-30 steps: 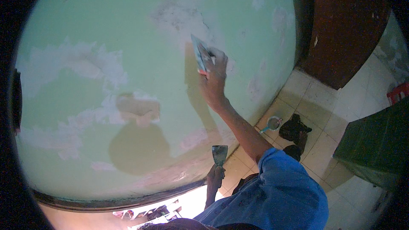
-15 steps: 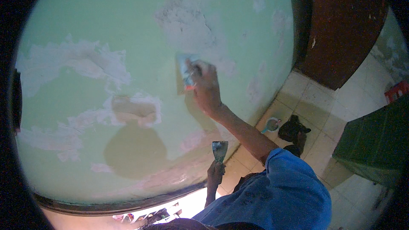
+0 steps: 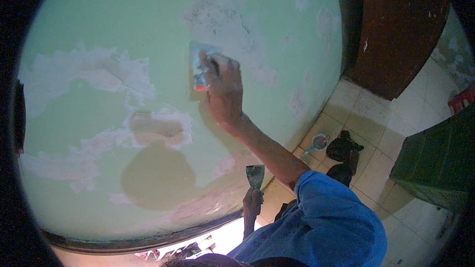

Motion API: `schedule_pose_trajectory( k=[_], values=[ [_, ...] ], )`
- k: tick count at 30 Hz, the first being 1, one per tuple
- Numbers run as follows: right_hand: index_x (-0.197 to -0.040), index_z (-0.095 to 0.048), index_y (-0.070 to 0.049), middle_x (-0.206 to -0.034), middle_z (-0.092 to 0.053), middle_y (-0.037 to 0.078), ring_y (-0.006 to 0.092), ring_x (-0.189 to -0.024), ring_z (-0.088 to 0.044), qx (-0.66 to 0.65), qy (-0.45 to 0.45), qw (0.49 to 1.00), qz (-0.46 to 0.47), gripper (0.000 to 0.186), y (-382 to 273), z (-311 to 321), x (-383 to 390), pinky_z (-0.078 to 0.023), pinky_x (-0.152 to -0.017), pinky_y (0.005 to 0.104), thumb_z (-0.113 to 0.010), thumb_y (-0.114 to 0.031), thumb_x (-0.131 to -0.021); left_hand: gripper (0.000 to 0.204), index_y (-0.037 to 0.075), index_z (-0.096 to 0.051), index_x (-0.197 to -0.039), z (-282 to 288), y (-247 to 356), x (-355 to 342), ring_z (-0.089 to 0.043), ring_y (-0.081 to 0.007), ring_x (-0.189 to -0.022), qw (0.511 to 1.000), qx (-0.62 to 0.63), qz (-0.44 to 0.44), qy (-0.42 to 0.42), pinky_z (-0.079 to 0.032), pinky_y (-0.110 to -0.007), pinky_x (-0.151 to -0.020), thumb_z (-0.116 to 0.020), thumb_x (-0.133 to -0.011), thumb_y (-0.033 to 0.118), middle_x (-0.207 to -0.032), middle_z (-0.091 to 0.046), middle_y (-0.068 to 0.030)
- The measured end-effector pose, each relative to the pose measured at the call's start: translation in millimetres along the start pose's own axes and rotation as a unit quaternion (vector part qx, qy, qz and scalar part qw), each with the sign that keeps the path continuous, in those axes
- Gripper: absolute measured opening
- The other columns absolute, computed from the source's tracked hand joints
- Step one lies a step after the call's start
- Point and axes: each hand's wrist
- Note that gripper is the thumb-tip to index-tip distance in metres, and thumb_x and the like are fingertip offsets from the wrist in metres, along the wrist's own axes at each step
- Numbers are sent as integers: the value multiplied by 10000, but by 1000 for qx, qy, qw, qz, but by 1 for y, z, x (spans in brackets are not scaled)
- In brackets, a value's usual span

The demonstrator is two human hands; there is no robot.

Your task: The person applies white putty to a green wall using a putty knife and a smaller scraper, smoothing the material over damaged sections.

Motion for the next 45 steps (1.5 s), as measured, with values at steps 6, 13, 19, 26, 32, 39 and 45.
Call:
schedule_pose_trajectory(
  k=[6, 13, 19, 26, 32, 39, 45],
  values=[
    [-1394, -549, -78, -1201, -517, 116, 329, -1088, -469, 45, 17, 998, 40, 736, 42, -19, -9, -433, -929, 400, -617, 164, -703, 315, -10, -598, -1023, 0, -2, -3, -555, -129, -640, 999, 32, 9, 2, -464, -295, -595, -440, -1041, 263, -761, -594, -66],
    [-1316, -628, -151, -1147, -570, 34, 247, -1034, -540, 13, -102, 984, 145, 589, 57, 29, 38, -432, -879, 366, -718, -26, -748, 311, -7, -606, -1053, 11, -8, -6, -551, -121, -654, 999, -28, -21, -12, -475, -293, -610, -450, -1033, 262, -781, -604, -60],
    [-1240, -653, -323, -1220, -555, -83, 134, -1108, -527, 179, -70, 880, 435, 454, 77, 41, -80, -418, -878, 377, -667, -268, -790, 308, 4, -608, -1129, -8, -9, -13, -553, -109, -657, 999, 30, -6, 14, -478, -288, -613, -457, -1031, 254, -799, -614, -60],
    [-1227, -655, -352, -1333, -559, -165, 81, -1161, -535, 137, -187, 802, 551, 476, 98, 6, -116, -378, -871, 348, -754, -265, -769, 290, 0, -618, -1065, -18, -20, -1, -553, -111, -651, 998, 45, 26, 31, -467, -290, -594, -459, -1032, 240, -761, -600, -58],
    [-1310, -579, -342, -1439, -449, -113, 167, -1226, -470, 202, -206, 823, 489, 607, 144, 2, -64, -405, -908, 430, -748, -357, -727, 321, -9, -617, -1149, -22, -30, -5, -560, -112, -659, 997, 66, 29, 29, -478, -289, -606, -461, -1033, 246, -793, -620, -63],
    [-1404, -536, -204, -1393, -480, 5, 233, -1179, -508, 180, -273, 902, 280, 619, 151, 11, 56, -408, -919, 454, -698, -260, -810, 327, 4, -613, -1124, -9, -41, -4, -562, -105, -675, 998, 37, 57, -2, -481, -283, -613, -466, -1031, 281, -806, -617, -53],
    [-1418, -472, -50, -1245, -487, 161, 338, -1172, -467, 16, -184, 983, -9, 592, 107, 8, 56, -403, -950, 456, -591, 8, -841, 314, 6, -614, -1064, -12, -23, -1, -553, -109, -666, 996, 64, 56, 24, -473, -290, -615, -470, -1028, 283, -774, -597, -40]
  ],
)
Point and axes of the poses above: each hand's wrist, its own x-axis away from the middle knuckle, its own z-axis out of the back of the hand, y = z × x
